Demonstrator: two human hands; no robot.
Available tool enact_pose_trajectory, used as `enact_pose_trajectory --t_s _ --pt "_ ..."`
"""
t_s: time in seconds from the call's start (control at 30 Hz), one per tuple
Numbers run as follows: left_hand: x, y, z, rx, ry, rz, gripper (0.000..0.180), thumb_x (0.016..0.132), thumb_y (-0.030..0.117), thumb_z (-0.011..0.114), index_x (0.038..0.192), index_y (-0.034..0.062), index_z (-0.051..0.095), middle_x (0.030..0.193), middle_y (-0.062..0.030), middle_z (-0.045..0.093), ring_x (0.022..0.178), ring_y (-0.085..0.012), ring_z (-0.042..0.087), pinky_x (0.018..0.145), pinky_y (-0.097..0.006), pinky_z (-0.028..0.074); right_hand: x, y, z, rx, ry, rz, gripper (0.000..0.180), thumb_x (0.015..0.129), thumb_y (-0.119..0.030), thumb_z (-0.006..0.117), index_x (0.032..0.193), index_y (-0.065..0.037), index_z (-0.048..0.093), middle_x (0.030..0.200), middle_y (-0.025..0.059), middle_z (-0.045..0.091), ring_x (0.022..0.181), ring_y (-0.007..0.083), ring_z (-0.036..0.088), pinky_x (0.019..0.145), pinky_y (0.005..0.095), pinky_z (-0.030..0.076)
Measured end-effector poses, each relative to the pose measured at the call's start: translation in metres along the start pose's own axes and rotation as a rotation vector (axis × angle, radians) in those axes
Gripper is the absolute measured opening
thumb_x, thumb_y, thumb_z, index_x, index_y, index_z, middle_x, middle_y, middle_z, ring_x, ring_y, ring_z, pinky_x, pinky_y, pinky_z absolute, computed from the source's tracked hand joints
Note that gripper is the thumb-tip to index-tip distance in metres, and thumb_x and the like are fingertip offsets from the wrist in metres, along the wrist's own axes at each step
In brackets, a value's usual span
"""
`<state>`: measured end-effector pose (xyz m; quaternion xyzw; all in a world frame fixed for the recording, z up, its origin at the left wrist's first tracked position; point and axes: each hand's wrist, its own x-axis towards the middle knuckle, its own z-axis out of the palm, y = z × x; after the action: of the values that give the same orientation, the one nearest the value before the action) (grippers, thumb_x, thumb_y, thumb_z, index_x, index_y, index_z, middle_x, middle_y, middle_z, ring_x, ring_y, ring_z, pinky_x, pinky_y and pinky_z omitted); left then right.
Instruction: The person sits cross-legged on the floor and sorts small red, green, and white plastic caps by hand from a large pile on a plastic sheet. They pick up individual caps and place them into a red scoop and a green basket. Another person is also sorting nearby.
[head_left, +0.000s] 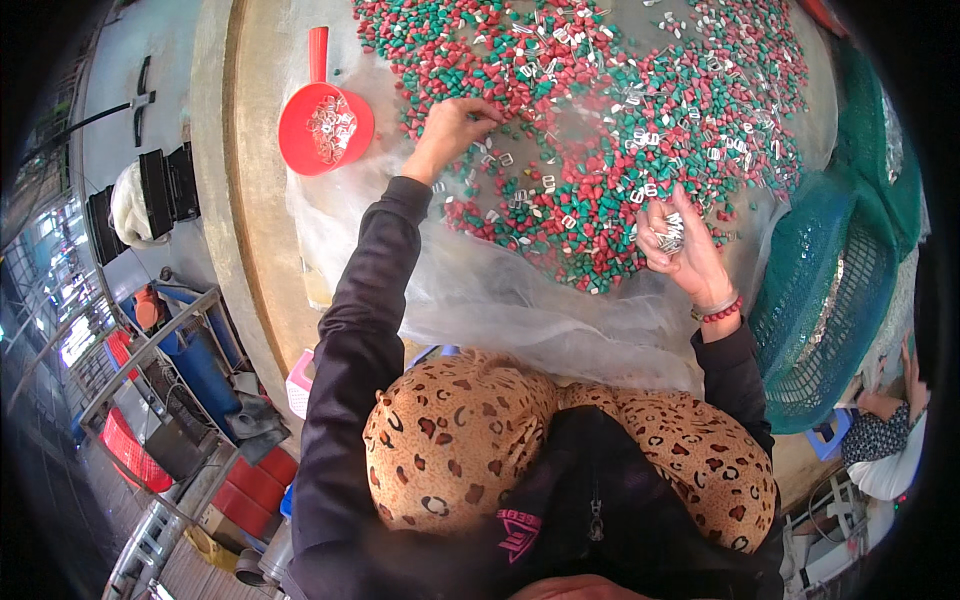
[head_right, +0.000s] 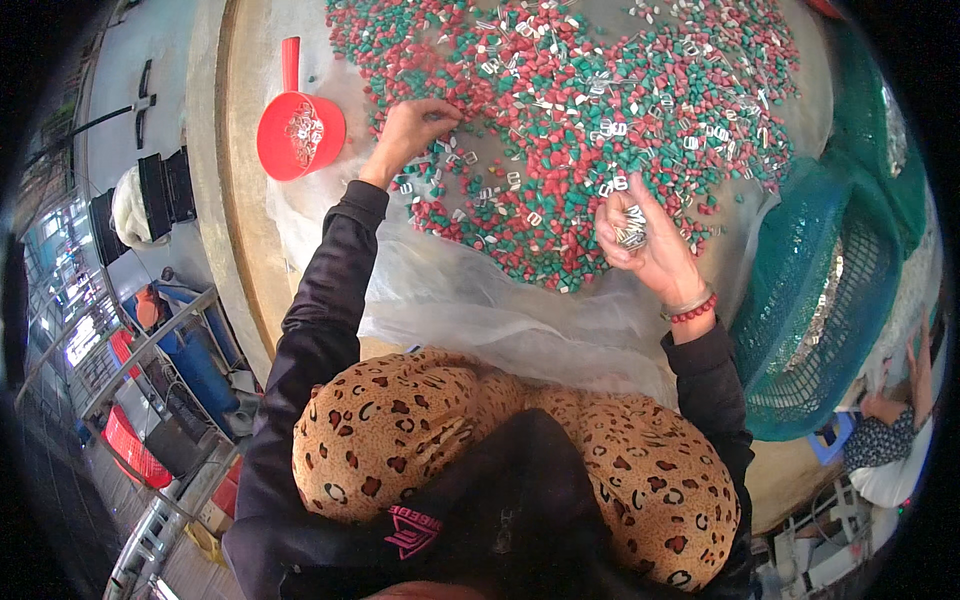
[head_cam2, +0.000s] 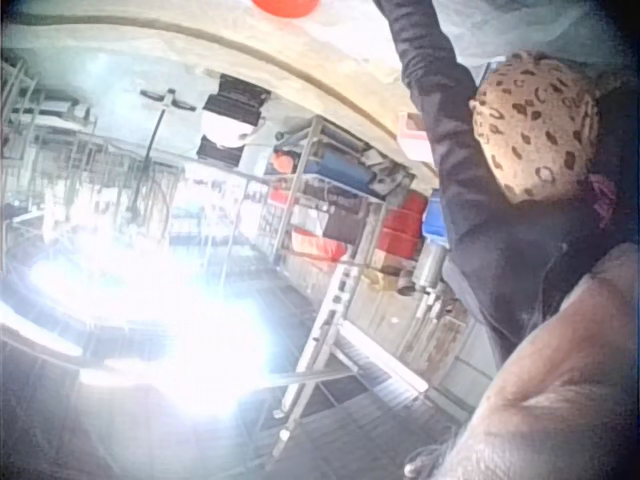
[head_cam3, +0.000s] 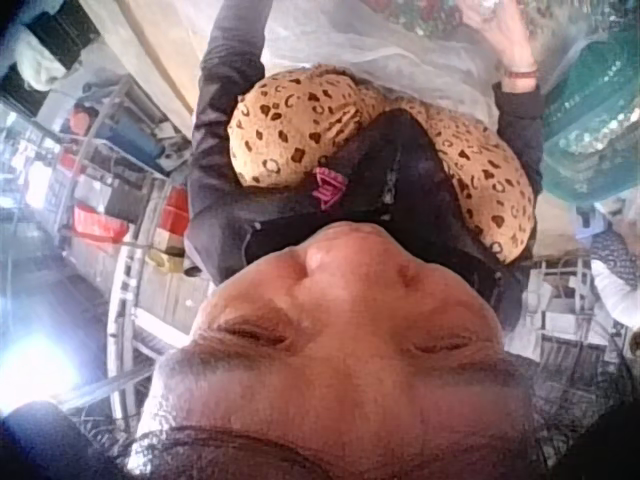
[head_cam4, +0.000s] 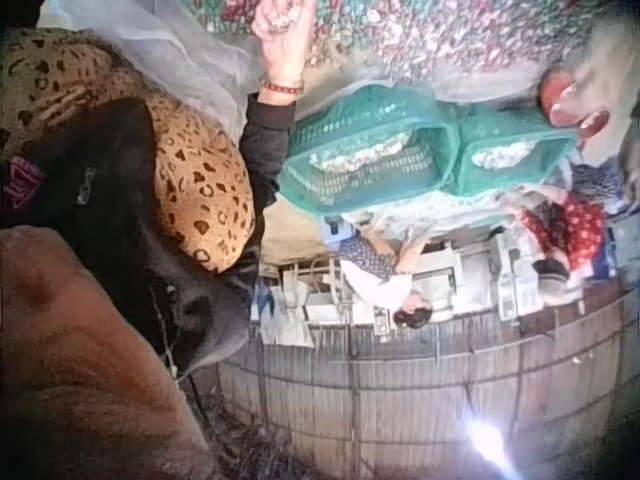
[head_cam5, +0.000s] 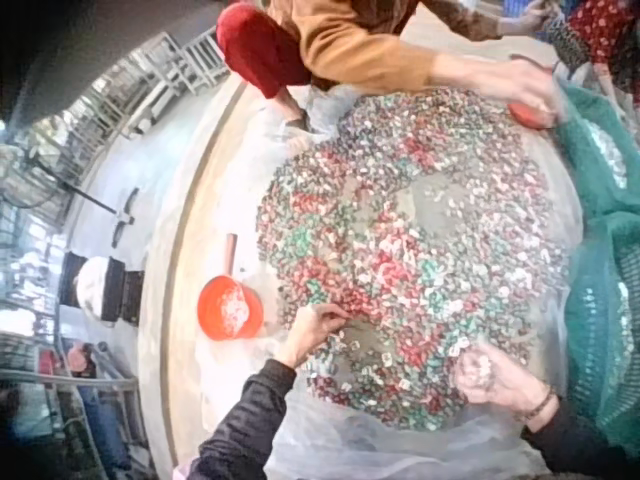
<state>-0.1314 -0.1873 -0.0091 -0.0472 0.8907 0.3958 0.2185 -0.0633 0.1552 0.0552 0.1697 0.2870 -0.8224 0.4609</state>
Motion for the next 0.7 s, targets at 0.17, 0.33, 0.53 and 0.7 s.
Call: enact_pose_trajectory --t_s 0.17,0.33,0.53,0.7 --pt "0.008 0.023 0.042 0.285 0.085 0.662 0.016 0.08 0.014 0.067 0.095 0.0092 0.069 0.096 -0.006 0.063 0.09 -0.0233 0.061 0.078 -0.034 0.051 0.002 -0.008 0.01 -0.255 -0.013 0.016 0.046 0.101 -0.043 0.034 0.076 -0.007 0.048 0.069 0.0025 0.047 0.048 0.0055 0.041 0.036 0.0177 0.024" --pt "0.013 0.024 0.066 0.578 0.077 0.738 0.02 0.081 0.02 0.065 0.098 0.0081 0.064 0.098 -0.0065 0.058 0.097 -0.0252 0.058 0.08 -0.037 0.05 -0.005 -0.011 0.011 -0.206 0.04 -0.055 0.029 0.1 -0.029 0.044 0.085 -0.005 0.051 0.075 0.0025 0.05 0.054 0.0059 0.044 0.038 0.0179 0.027" --pt "-0.004 0.002 0.046 0.633 0.13 0.56 0.02 0.082 0.019 0.064 0.095 0.0049 0.058 0.098 -0.0087 0.053 0.098 -0.0269 0.054 0.075 -0.038 0.051 -0.009 -0.009 0.003 -0.211 0.136 -0.026 0.024 0.098 -0.023 0.05 0.096 -0.001 0.059 0.075 0.0003 0.052 0.056 0.0056 0.045 0.04 0.0177 0.028" --pt "-0.022 0.005 0.026 0.418 0.173 0.419 0.022 0.084 0.017 0.063 0.102 0.005 0.06 0.092 -0.0094 0.06 0.086 -0.0273 0.061 0.069 -0.037 0.051 0.009 -0.026 0.004 -0.422 0.021 0.076 0.026 0.097 -0.023 0.051 0.095 0.0 0.062 0.071 -0.0017 0.049 0.054 0.0019 0.039 0.04 0.0172 0.025"
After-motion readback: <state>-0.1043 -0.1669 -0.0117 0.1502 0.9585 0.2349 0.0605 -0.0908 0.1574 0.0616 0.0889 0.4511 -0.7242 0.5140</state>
